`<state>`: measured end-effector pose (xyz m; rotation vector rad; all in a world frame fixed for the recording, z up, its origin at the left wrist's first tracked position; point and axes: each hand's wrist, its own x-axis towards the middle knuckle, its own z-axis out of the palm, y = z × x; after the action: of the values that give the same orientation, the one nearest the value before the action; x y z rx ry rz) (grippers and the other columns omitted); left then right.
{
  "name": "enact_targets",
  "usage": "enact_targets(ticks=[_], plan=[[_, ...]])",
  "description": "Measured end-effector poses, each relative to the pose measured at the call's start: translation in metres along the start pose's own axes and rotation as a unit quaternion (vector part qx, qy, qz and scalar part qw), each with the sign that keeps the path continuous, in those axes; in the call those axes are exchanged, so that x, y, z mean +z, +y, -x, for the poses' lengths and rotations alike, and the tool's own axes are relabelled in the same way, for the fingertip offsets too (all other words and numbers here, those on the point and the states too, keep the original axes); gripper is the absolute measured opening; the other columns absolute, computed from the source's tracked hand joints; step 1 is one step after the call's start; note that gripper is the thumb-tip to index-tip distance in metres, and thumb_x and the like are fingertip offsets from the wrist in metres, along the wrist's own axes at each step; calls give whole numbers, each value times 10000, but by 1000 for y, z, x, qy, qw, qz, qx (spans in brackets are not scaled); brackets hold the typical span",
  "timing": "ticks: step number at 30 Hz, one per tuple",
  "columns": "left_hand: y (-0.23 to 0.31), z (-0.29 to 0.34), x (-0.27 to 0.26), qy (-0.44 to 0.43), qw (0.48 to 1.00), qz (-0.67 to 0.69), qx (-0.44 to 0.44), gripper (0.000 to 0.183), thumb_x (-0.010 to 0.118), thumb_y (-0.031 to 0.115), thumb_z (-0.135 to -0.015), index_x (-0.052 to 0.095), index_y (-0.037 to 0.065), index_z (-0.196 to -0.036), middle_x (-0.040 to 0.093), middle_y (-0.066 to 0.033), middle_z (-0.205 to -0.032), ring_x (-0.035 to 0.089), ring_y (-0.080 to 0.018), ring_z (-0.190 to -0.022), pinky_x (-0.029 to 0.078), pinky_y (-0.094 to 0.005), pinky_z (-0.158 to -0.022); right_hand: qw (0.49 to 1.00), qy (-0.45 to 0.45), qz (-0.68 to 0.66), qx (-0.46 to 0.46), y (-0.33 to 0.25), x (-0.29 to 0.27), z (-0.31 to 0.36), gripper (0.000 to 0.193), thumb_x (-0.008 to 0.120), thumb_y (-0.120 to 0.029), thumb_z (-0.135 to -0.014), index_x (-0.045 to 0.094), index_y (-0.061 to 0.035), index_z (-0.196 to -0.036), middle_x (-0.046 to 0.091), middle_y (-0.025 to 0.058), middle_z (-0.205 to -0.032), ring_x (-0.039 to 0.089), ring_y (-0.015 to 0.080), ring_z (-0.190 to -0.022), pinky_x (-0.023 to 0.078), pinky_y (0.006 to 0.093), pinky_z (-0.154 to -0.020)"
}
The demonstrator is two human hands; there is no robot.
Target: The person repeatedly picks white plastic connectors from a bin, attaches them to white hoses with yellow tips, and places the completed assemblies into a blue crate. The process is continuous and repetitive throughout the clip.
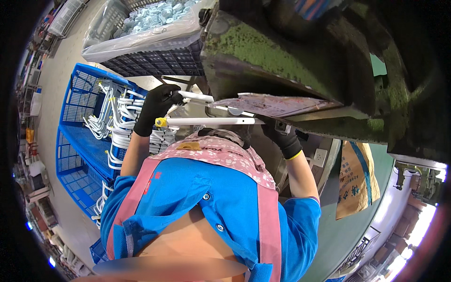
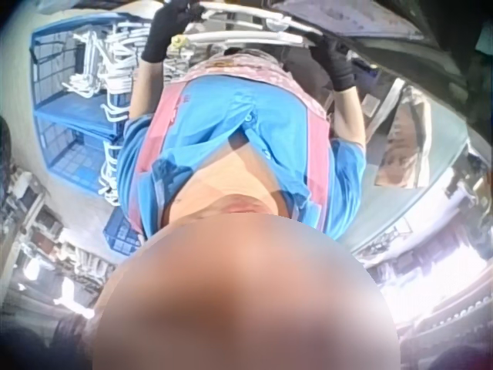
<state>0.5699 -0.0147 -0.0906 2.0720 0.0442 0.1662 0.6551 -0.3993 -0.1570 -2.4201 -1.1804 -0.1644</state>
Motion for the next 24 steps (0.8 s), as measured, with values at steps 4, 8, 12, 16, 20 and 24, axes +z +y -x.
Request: enact_targets(ticks=[4,8,12,16,20,24], plan=[[-5,2,0,3,999,-53,12,270,655,238,-869,682,19,-1025,676,-119,-793,628,-138,-627,476,-273,-588,998,-29,63,2,16,17,13,349,592,-134,-767,649,-171,-1109,624,105,-1103,583,315,-1036,456,431,-904],[-20,4,4,-69,993,-36,-86,274,662,235,-858,677,8,-1012,661,-105,-715,619,-138,-593,475,-283,-571,999,-23,-36,26,14,21,11,337,593,-101,-760,636,-162,-1089,622,122,-1046,588,322,-990,469,439,-833],[-37,8,10,-53,995,-4,-88,236,649,199,-880,665,-6,-996,673,-90,-753,633,-118,-663,485,-265,-603,997,-48,11,61,-15,-1,-4,267,649,-105,-652,703,-142,-911,626,161,-901,603,360,-750,475,427,-638],[-50,13,15,-15,993,85,-86,224,666,174,-871,663,-19,-986,645,-47,-709,606,-93,-616,481,-252,-580,992,27,123,-31,-59,-27,-6,284,658,-115,-604,707,-147,-882,608,100,-1101,593,285,-909,481,407,-698],[-64,11,18,-1,987,135,-88,211,663,160,-876,673,-4,-1008,649,-26,-741,587,-72,-618,472,-237,-572,998,-16,38,57,-89,-45,-2,281,653,-96,-630,706,-136,-903,649,99,-983,636,296,-821,507,389,-668],[-76,8,22,-15,976,191,-104,220,654,114,-859,664,-1,-1046,681,-53,-815,616,-90,-671,491,-242,-620,994,-43,18,100,-92,-71,-10,319,680,-130,-713,670,-110,-1031,638,94,-995,639,306,-762,516,376,-654]])
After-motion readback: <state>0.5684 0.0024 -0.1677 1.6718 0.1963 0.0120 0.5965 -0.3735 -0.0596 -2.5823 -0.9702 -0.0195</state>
